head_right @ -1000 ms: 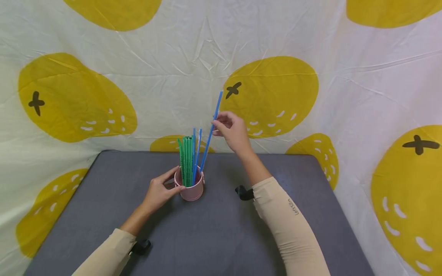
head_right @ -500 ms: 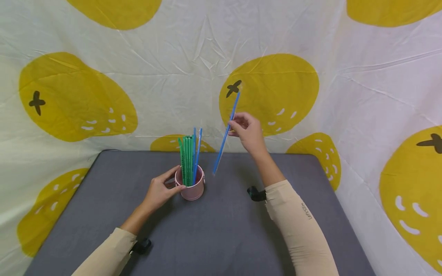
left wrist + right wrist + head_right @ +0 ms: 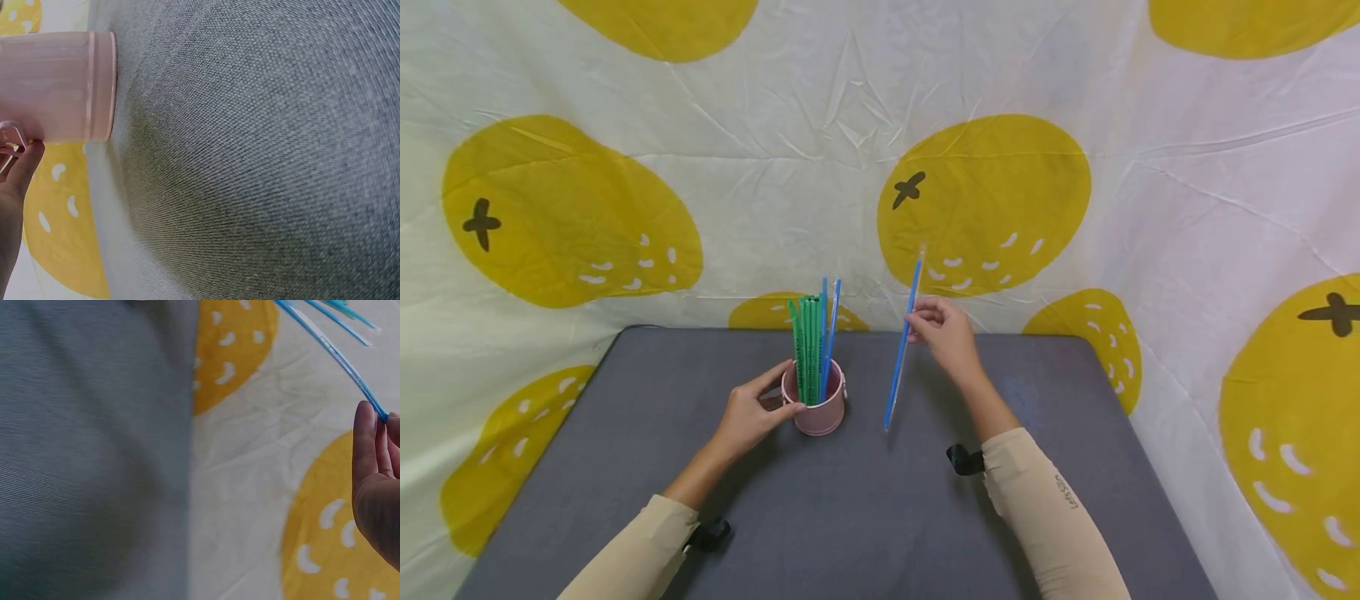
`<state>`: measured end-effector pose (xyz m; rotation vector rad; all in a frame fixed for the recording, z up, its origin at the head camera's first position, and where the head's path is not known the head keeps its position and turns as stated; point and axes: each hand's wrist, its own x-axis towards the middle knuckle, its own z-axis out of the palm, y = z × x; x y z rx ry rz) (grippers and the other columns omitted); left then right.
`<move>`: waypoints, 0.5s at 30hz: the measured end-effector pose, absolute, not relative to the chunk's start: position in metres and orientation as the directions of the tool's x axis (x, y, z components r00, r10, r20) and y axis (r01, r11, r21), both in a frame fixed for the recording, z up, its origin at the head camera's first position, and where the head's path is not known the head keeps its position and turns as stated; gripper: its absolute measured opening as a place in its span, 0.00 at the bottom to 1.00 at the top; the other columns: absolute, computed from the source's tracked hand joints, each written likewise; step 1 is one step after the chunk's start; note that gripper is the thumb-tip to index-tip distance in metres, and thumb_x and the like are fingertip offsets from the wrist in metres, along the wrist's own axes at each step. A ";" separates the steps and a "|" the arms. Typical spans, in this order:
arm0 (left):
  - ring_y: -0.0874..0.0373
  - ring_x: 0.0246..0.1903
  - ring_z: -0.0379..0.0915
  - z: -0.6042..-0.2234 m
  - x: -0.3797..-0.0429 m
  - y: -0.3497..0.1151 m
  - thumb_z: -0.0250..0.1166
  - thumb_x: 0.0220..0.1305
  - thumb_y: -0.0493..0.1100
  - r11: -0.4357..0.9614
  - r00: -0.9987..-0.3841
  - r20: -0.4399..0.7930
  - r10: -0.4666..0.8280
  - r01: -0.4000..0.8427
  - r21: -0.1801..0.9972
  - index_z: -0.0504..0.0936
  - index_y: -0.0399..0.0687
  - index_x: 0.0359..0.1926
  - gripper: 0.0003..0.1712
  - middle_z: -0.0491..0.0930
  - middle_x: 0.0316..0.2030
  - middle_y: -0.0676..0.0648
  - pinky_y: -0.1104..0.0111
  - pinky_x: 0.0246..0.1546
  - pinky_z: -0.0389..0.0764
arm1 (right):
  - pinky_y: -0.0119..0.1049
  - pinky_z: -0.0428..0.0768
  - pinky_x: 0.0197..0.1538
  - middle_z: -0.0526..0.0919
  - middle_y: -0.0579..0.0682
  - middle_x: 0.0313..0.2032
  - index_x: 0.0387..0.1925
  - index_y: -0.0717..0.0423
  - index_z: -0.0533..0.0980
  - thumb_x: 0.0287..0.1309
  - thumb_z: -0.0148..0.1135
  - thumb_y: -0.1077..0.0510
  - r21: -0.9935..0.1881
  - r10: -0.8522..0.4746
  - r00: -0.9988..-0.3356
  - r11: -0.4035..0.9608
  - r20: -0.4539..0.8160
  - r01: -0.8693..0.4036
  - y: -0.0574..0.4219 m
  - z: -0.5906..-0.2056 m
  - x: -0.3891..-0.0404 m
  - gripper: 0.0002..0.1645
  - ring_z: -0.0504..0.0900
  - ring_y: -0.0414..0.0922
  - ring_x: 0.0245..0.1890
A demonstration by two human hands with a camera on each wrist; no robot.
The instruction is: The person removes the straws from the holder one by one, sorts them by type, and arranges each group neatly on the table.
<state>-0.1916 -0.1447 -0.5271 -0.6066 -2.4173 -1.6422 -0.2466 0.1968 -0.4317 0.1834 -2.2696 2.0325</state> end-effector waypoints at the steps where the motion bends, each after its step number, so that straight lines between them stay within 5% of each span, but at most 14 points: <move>1: 0.42 0.62 0.80 -0.527 -0.192 -0.145 0.82 0.53 0.46 0.313 -0.904 0.352 0.243 0.416 0.854 0.74 0.42 0.71 0.46 0.78 0.66 0.40 0.56 0.51 0.87 | 0.36 0.91 0.42 0.84 0.42 0.34 0.56 0.75 0.74 0.70 0.63 0.65 -0.984 -0.032 -0.990 0.110 0.136 -0.139 0.197 -0.438 -0.246 0.19 0.87 0.37 0.33; 15: 0.43 0.62 0.79 -0.527 -0.190 -0.144 0.82 0.51 0.40 0.305 -0.914 0.330 0.236 0.392 0.868 0.74 0.41 0.71 0.46 0.77 0.67 0.39 0.51 0.51 0.87 | 0.43 0.91 0.40 0.87 0.66 0.39 0.52 0.77 0.76 0.67 0.64 0.70 -0.978 -0.073 -0.997 0.206 -0.026 0.010 0.176 -0.504 -0.237 0.15 0.87 0.39 0.28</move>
